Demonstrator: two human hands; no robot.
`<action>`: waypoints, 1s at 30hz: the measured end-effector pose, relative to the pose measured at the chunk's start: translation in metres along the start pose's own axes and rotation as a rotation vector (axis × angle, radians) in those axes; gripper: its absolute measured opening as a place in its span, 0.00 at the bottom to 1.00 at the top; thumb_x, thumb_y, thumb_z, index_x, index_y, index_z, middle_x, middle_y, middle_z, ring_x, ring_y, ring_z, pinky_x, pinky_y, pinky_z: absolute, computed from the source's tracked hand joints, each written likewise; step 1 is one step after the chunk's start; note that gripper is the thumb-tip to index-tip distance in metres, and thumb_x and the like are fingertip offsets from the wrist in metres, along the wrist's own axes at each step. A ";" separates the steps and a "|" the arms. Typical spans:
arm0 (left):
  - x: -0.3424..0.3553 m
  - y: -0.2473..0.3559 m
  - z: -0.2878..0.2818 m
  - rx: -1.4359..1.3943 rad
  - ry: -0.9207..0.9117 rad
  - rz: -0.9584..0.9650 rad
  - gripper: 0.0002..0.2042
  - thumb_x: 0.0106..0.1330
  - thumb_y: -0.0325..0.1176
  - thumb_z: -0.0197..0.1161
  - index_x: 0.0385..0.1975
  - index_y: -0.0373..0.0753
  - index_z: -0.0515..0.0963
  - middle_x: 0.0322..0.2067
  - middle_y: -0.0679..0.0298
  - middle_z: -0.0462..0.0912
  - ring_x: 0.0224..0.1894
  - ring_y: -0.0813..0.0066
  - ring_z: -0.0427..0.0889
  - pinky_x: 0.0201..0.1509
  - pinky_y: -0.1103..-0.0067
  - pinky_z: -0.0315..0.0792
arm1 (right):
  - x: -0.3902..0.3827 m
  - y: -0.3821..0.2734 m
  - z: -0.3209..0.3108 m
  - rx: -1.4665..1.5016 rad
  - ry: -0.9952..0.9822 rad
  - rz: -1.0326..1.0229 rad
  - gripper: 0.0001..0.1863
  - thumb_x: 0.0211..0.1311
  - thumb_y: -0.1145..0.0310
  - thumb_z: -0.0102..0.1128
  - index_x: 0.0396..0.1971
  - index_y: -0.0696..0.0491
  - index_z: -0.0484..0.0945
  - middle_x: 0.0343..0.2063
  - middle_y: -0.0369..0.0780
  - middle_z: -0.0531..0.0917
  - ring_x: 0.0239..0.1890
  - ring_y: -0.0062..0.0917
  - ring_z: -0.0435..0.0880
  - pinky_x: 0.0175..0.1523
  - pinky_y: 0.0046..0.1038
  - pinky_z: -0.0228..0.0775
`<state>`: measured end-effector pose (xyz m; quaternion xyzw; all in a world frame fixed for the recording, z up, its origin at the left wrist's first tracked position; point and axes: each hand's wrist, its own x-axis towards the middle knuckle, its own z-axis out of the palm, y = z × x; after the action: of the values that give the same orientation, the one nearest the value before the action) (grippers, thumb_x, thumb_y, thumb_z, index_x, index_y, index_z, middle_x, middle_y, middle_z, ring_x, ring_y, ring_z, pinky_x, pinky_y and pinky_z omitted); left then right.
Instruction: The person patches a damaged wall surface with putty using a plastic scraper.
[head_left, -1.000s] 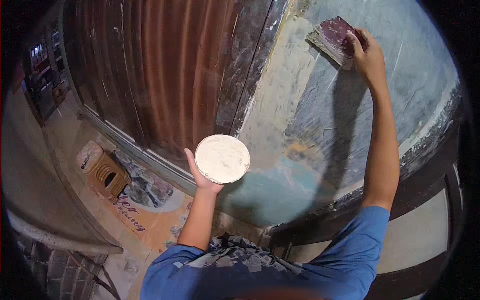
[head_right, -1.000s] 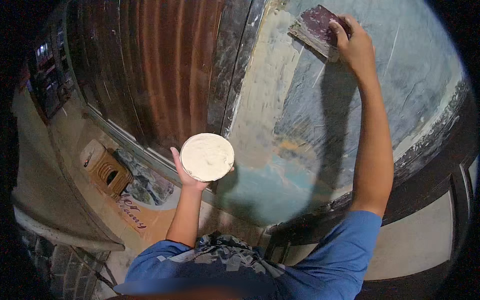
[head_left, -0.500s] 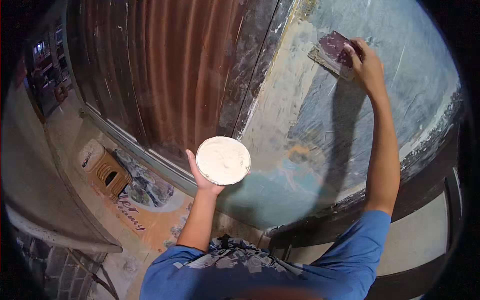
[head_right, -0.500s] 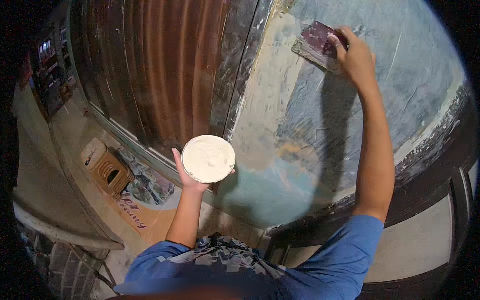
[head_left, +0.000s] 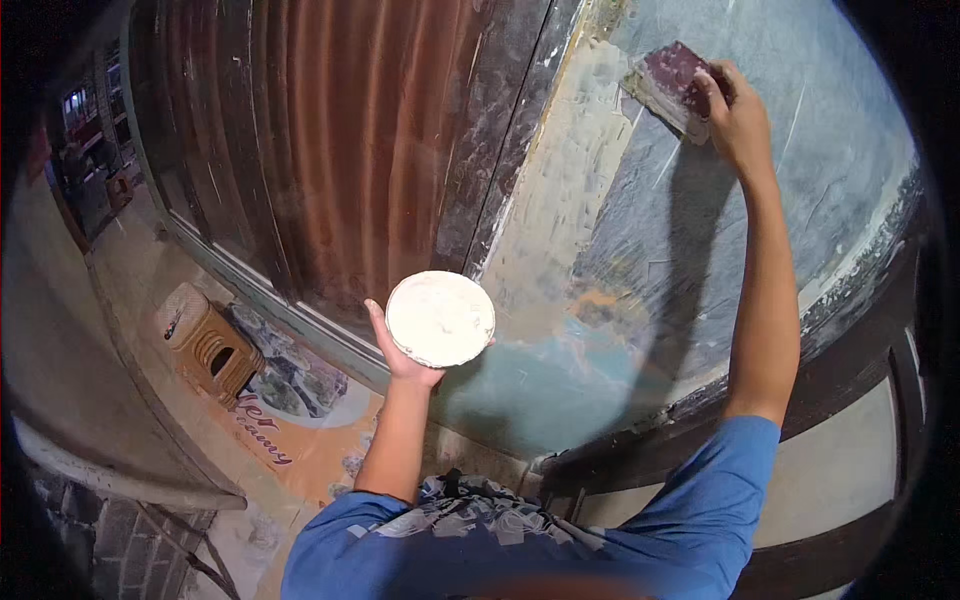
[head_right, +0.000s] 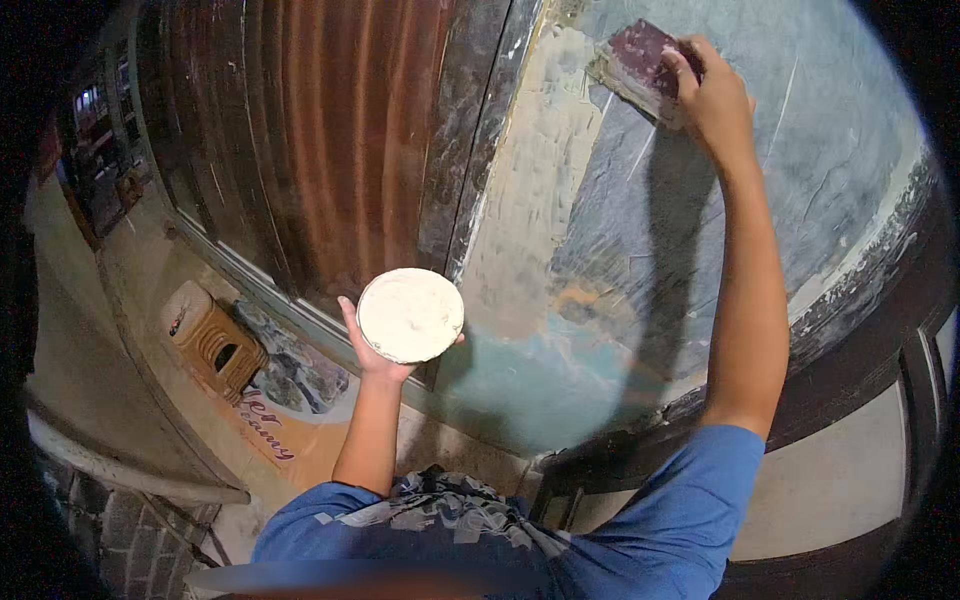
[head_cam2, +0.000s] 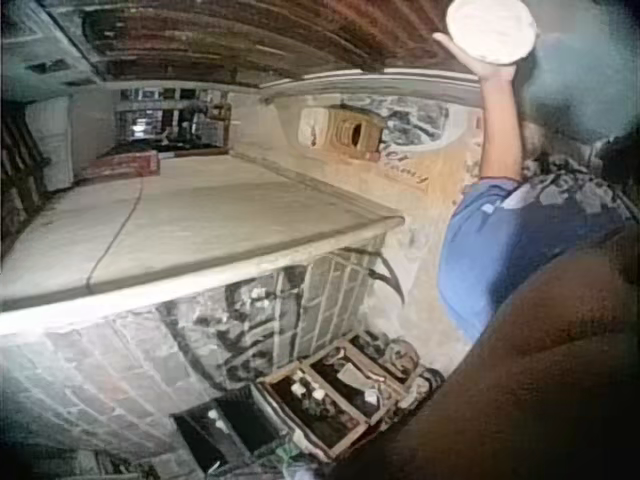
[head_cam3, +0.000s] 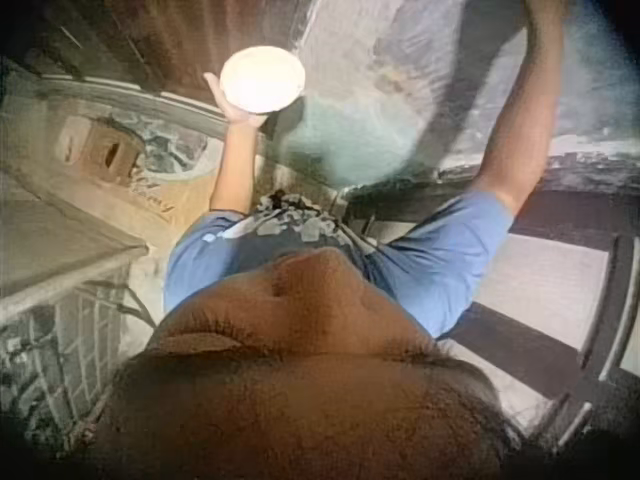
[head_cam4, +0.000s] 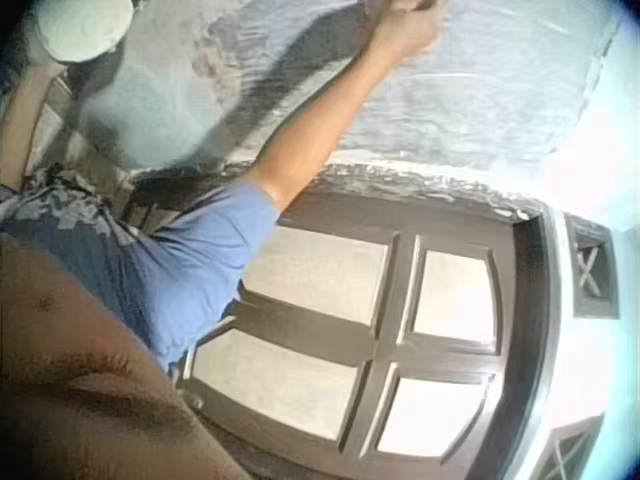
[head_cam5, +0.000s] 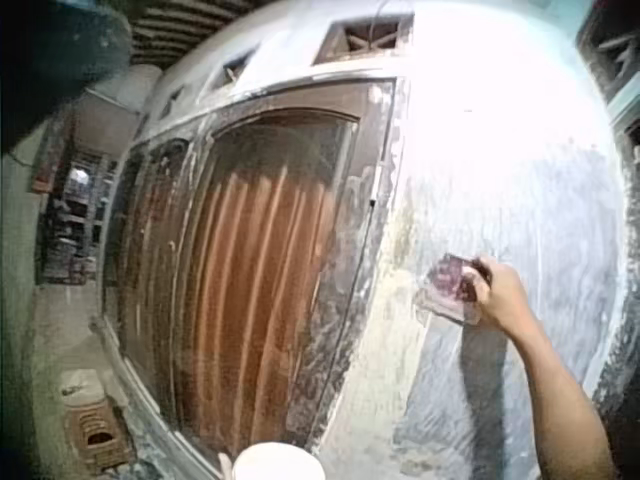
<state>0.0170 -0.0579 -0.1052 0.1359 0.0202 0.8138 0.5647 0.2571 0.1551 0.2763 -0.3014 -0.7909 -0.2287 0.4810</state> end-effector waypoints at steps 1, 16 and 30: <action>0.000 -0.001 0.000 0.000 0.002 0.002 0.48 0.59 0.80 0.39 0.67 0.44 0.64 0.66 0.51 0.66 0.62 0.36 0.70 0.51 0.26 0.65 | 0.001 0.001 -0.001 0.070 -0.017 0.011 0.15 0.69 0.54 0.56 0.49 0.45 0.80 0.41 0.43 0.87 0.46 0.40 0.85 0.49 0.36 0.72; -0.003 0.003 -0.003 -0.012 0.012 0.003 0.48 0.58 0.80 0.39 0.65 0.44 0.67 0.62 0.52 0.71 0.61 0.39 0.71 0.53 0.30 0.67 | -0.006 0.008 0.007 0.044 -0.126 -0.076 0.13 0.71 0.63 0.57 0.46 0.58 0.77 0.35 0.41 0.83 0.39 0.21 0.80 0.48 0.25 0.71; -0.001 0.000 0.000 -0.031 0.053 -0.014 0.47 0.58 0.80 0.39 0.66 0.46 0.65 0.65 0.51 0.67 0.61 0.37 0.70 0.52 0.27 0.64 | -0.006 -0.015 0.009 -0.096 -0.072 -0.003 0.17 0.68 0.50 0.56 0.49 0.43 0.80 0.40 0.41 0.87 0.46 0.39 0.85 0.51 0.40 0.66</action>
<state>0.0178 -0.0588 -0.1052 0.1051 0.0234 0.8133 0.5718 0.2436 0.1488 0.2659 -0.3312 -0.7962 -0.2561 0.4367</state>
